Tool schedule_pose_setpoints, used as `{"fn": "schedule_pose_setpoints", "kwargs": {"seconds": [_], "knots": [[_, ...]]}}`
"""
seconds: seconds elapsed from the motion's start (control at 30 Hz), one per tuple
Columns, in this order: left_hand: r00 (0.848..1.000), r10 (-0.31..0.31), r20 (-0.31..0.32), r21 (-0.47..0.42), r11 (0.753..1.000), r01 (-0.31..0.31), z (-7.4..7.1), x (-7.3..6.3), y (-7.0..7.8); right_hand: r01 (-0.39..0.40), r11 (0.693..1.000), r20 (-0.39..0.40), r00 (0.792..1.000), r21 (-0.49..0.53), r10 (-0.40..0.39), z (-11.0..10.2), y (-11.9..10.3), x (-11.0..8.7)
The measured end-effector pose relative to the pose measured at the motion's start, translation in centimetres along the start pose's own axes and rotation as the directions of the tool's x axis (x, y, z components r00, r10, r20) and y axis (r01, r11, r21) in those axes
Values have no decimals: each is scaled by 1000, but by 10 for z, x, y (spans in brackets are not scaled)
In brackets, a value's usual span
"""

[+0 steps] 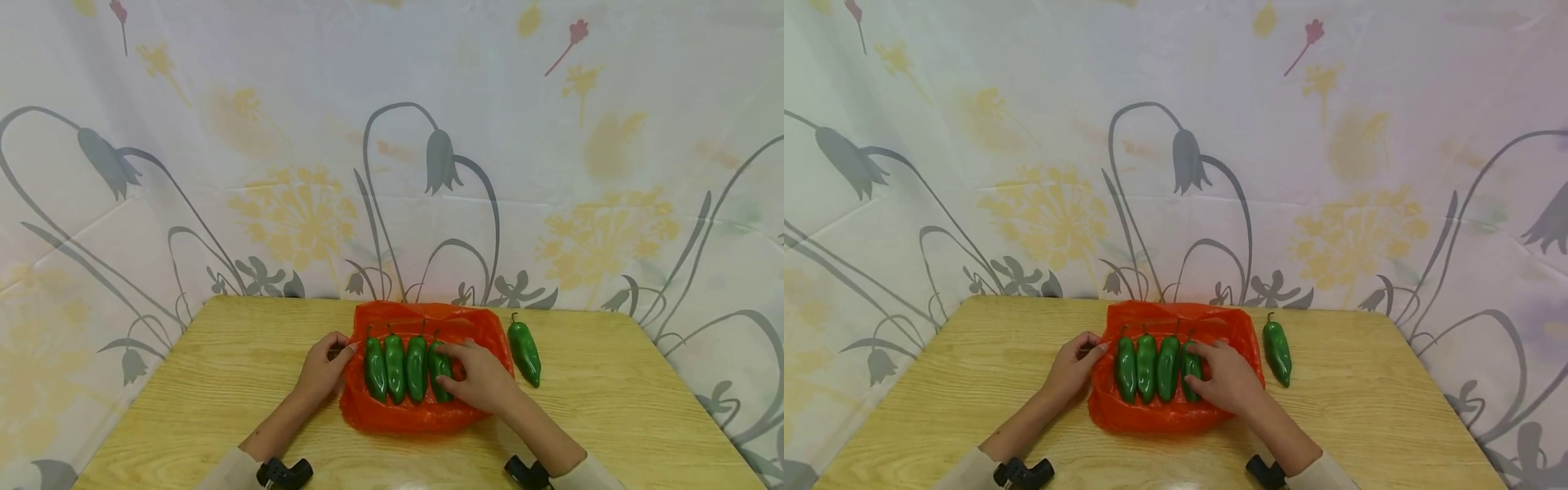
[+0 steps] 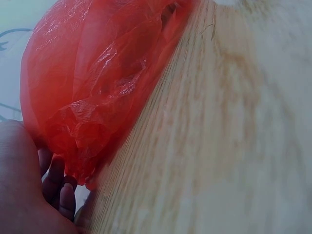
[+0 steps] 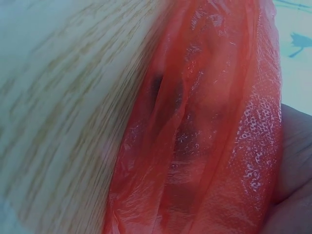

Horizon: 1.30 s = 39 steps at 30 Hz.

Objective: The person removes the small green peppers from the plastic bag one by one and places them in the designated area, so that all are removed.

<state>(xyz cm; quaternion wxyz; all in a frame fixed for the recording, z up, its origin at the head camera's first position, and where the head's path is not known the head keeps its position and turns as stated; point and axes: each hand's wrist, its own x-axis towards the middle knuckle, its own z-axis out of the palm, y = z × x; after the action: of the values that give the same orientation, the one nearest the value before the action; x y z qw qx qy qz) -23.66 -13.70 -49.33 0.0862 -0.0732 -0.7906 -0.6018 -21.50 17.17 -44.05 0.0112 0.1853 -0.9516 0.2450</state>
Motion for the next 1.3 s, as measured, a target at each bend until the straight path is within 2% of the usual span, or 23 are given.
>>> {"fn": "schedule_pose_setpoints", "kwargs": {"seconds": [0.47,0.87,1.03,1.3], "knots": [[1000,5,13,-10,1000,-5,0,-1,1,-18,1000,0,1000,25,18,0,1,1],[1000,10,26,34,999,-11,-1,1,-4,-30,998,-9,999,53,31,-1,-3,-1],[1000,-8,29,34,999,7,-1,2,-4,-41,997,-8,999,61,42,-1,-2,-1],[1000,8,26,64,998,-10,-1,1,-4,-44,997,-13,999,65,45,1,-3,-1]]}}
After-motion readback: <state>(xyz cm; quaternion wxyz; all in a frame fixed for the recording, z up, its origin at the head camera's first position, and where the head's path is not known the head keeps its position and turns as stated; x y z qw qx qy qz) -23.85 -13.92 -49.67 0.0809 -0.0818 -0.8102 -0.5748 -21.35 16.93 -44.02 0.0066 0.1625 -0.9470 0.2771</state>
